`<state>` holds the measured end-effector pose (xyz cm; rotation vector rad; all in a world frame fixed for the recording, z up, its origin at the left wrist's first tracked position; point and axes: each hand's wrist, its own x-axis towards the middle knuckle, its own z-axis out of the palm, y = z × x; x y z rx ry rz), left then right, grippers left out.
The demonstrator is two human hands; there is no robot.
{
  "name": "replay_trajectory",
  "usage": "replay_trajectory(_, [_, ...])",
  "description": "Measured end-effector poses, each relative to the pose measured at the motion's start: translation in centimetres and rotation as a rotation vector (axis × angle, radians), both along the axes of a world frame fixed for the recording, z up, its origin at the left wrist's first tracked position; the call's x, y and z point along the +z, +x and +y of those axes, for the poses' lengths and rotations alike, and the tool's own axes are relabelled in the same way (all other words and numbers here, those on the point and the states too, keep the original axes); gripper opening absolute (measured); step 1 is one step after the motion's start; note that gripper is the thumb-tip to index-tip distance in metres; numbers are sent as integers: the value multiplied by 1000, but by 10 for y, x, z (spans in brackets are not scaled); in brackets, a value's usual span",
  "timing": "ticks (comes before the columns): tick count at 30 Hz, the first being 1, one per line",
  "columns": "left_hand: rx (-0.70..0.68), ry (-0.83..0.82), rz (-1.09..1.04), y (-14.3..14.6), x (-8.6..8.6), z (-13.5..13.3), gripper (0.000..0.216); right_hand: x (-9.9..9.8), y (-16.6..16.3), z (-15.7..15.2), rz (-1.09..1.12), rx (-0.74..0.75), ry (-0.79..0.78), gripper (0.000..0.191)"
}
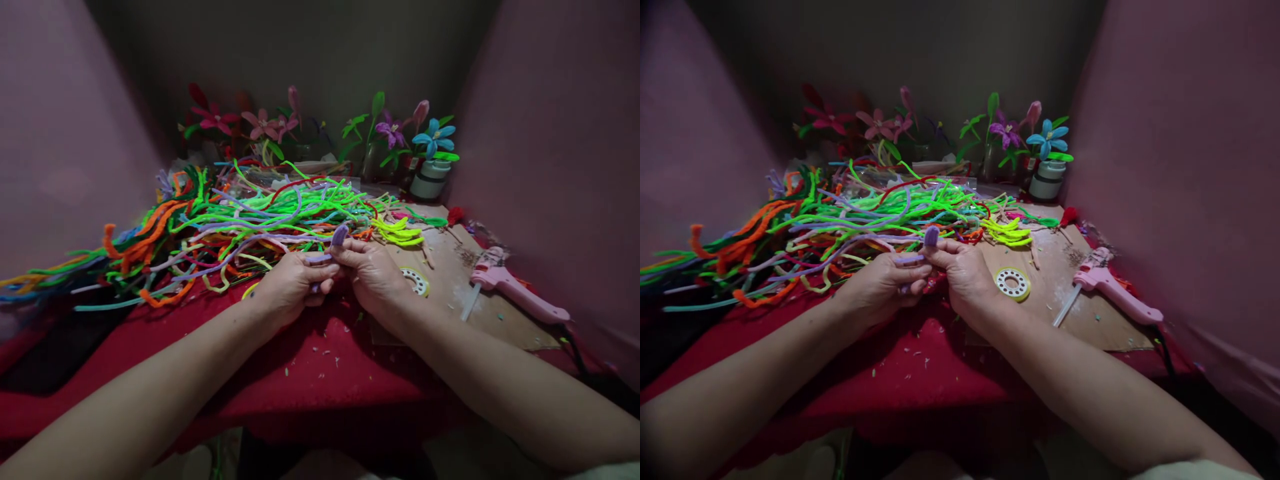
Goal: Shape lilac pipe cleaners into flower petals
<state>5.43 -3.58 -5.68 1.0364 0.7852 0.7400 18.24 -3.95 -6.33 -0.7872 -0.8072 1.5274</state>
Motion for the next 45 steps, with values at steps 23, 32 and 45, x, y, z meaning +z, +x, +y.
replay_trajectory(23, [-120,33,192,2,6,-13,23,3,3,4,-15,-123,-16,25])
replay_trajectory(32, [162,395,472,-11,25,-3,20,0,4,6,4,-109,3,20])
replay_trajectory(45, [172,559,530,-17,28,-1,30,1,3,1,-13,39,29,18])
